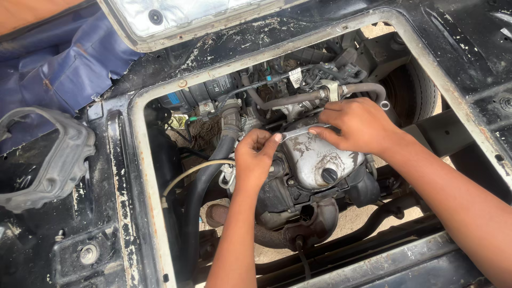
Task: The person opens the engine compartment cover of a vehicle and uses a wrench to loosen and remove bolts from the engine. The person then removes a metal bracket and places it aside before continuing to work on the engine components.
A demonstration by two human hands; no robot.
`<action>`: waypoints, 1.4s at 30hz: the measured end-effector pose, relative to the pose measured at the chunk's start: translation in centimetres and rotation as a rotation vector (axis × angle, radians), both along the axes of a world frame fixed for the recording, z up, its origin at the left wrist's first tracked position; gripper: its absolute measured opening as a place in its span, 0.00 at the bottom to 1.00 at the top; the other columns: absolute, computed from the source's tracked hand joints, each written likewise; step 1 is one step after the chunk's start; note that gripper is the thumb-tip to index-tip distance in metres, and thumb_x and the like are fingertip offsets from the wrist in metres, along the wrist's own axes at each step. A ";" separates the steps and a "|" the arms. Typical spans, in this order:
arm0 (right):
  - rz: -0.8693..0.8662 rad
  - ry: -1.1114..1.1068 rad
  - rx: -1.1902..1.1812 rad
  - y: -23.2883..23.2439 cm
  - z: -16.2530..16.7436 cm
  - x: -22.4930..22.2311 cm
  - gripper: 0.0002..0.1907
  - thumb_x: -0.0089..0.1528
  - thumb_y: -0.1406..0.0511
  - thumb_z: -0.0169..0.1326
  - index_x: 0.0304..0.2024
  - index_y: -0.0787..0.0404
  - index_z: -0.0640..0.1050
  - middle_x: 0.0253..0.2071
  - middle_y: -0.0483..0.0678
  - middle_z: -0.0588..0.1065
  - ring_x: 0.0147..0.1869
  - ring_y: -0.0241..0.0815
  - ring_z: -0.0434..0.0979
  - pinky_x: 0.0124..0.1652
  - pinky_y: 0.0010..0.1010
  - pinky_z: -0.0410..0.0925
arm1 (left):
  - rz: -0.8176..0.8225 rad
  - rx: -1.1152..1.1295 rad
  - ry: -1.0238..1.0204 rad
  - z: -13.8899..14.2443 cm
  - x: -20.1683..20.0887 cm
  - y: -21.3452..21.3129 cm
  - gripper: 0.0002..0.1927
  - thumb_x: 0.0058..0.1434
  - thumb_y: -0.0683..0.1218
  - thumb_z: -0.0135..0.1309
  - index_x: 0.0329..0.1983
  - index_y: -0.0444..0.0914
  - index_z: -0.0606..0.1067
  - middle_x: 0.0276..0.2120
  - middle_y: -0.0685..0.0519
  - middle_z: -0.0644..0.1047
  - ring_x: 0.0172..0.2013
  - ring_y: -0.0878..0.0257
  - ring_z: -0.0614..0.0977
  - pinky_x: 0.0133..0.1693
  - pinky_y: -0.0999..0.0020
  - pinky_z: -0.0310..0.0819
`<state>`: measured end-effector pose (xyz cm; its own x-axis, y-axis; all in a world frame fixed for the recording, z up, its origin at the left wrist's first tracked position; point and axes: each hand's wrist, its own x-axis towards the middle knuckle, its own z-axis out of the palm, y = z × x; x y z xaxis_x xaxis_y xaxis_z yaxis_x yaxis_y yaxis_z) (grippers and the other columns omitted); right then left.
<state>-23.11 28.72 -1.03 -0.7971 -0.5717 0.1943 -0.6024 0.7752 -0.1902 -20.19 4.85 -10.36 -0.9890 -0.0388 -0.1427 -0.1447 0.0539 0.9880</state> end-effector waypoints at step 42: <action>-0.124 -0.311 -0.212 0.0 0.6 -0.2 0.14 0.57 0.57 0.63 0.30 0.61 0.78 0.28 0.51 0.78 0.33 0.53 0.79 0.33 0.45 0.67 | -0.109 -0.173 0.153 1.7 0.3 -0.8 0.03 0.57 0.37 0.60 0.34 0.34 0.78 0.31 0.57 0.75 0.25 0.69 0.72 0.28 0.70 0.69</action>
<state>-23.34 28.70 -0.47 -0.8970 -0.4406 0.0358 -0.3950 0.7626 -0.5123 -19.85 4.06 -8.65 -0.9983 0.0583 0.0082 0.0215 0.2309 0.9727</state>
